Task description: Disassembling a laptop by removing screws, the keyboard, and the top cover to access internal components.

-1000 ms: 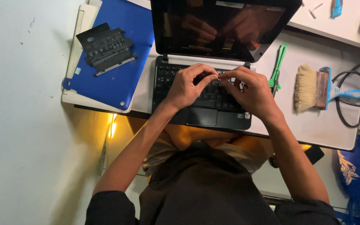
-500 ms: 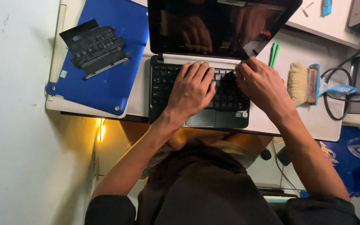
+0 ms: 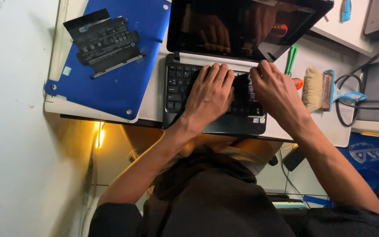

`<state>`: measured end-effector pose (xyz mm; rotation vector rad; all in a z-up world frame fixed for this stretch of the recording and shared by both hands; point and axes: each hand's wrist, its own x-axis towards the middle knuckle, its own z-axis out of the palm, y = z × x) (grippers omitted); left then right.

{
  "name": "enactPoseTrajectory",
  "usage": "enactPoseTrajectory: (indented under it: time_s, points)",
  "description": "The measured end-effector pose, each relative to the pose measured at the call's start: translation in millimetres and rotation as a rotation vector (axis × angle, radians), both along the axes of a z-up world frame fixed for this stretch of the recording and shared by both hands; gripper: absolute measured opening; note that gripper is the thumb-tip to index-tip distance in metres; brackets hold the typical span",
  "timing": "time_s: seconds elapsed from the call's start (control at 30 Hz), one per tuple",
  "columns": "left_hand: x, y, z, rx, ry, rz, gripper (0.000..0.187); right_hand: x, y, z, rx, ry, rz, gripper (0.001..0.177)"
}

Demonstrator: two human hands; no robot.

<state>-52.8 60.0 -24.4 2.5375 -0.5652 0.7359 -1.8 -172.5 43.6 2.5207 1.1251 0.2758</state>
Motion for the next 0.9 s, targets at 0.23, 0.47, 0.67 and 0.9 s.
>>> enactPoseTrajectory:
  time_s: [0.23,0.47,0.67,0.9]
  points:
    - [-3.3,0.8,3.7,0.014,0.028,0.005,0.048,15.0,1.9,12.6,-0.003,0.174,-0.011,0.013]
    - [-3.2,-1.7,1.6,-0.017,0.015,-0.010,0.049,41.7,-2.4,30.3,0.271,0.546,-0.047,0.014]
    - [2.4,-28.3,-1.1,-0.001,0.050,-0.057,0.063,57.0,-20.0,21.6,0.395,0.744,-0.274,0.019]
    - [7.3,-64.6,-5.1,0.051,0.060,0.021,0.065,48.5,-29.6,6.2,0.447,0.681,-0.432,0.017]
